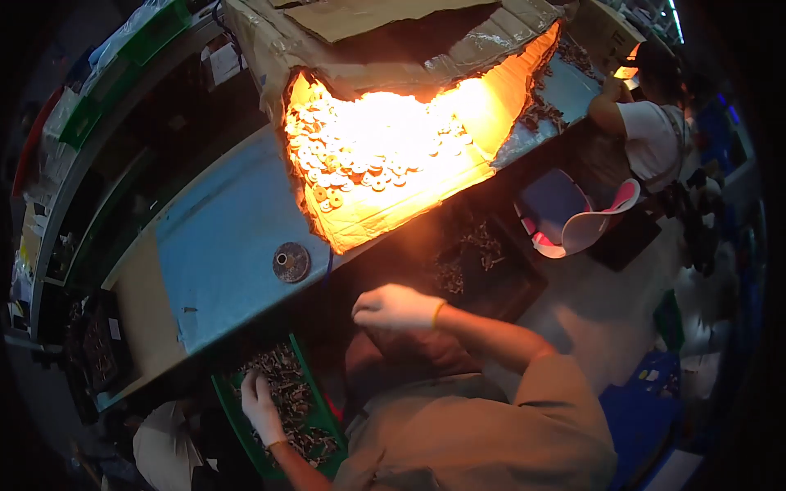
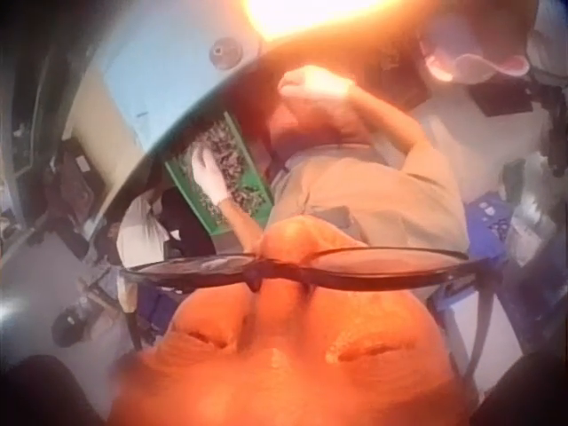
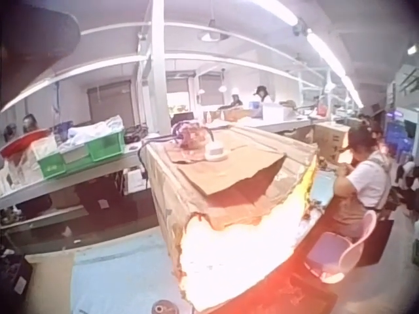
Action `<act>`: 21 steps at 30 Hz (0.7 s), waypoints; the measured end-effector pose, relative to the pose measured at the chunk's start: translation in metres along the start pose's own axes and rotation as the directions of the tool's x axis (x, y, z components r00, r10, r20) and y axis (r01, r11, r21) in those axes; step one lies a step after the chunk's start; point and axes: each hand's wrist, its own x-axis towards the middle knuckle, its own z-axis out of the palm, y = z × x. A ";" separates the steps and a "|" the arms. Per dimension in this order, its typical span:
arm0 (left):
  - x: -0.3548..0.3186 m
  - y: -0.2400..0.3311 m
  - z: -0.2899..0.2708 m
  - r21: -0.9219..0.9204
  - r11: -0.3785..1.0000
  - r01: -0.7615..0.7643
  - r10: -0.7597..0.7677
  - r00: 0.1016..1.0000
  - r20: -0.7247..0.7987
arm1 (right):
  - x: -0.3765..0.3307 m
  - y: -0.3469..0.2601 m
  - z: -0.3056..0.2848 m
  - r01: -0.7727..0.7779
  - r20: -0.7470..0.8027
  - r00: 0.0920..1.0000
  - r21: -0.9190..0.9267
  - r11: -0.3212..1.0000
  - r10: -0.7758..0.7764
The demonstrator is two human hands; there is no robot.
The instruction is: The person assembles small plastic and metal components by hand, taking parts from a cardboard box and placing the finished work in a green plastic tray.
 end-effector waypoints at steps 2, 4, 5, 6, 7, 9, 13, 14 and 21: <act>0.010 0.052 0.026 -0.179 0.982 -0.067 0.080 0.995 0.065 | 0.001 -0.026 -0.045 -0.140 -0.074 0.987 0.014 0.990 0.140; 0.039 0.076 0.061 -0.077 0.945 -0.319 0.322 0.947 0.025 | 0.016 -0.030 -0.085 -0.122 -0.374 0.924 -0.102 0.987 0.075; 0.054 0.094 0.078 -0.042 0.919 -0.392 0.393 0.920 0.004 | 0.036 -0.004 -0.106 -0.010 -0.476 0.878 -0.127 0.992 -0.052; 0.069 0.108 0.092 -0.002 0.890 -0.456 0.456 0.890 -0.016 | 0.053 0.005 -0.129 0.022 -0.531 0.845 -0.074 0.997 -0.058; 0.084 0.118 0.105 -0.002 0.891 -0.455 0.455 0.890 -0.017 | 0.064 -0.004 -0.146 0.012 -0.653 0.731 -0.278 0.960 -0.198; 0.108 0.140 0.130 0.058 0.804 -0.592 0.594 0.803 -0.042 | 0.100 0.033 -0.203 -0.448 -0.493 0.818 -0.869 0.208 -0.297; 0.124 0.123 0.146 -0.044 0.799 -0.599 0.599 0.801 -0.016 | 0.101 -0.057 -0.207 -0.388 -0.524 0.851 -0.605 0.695 0.019; 0.125 0.123 0.149 -0.036 0.804 -0.593 0.593 0.805 -0.017 | 0.098 -0.056 -0.205 -0.377 -0.534 0.845 -0.567 0.733 0.021; 0.135 0.139 0.158 -0.046 0.792 -0.609 0.609 0.793 0.000 | 0.079 -0.056 -0.195 -0.187 -0.430 0.902 -0.316 0.930 0.035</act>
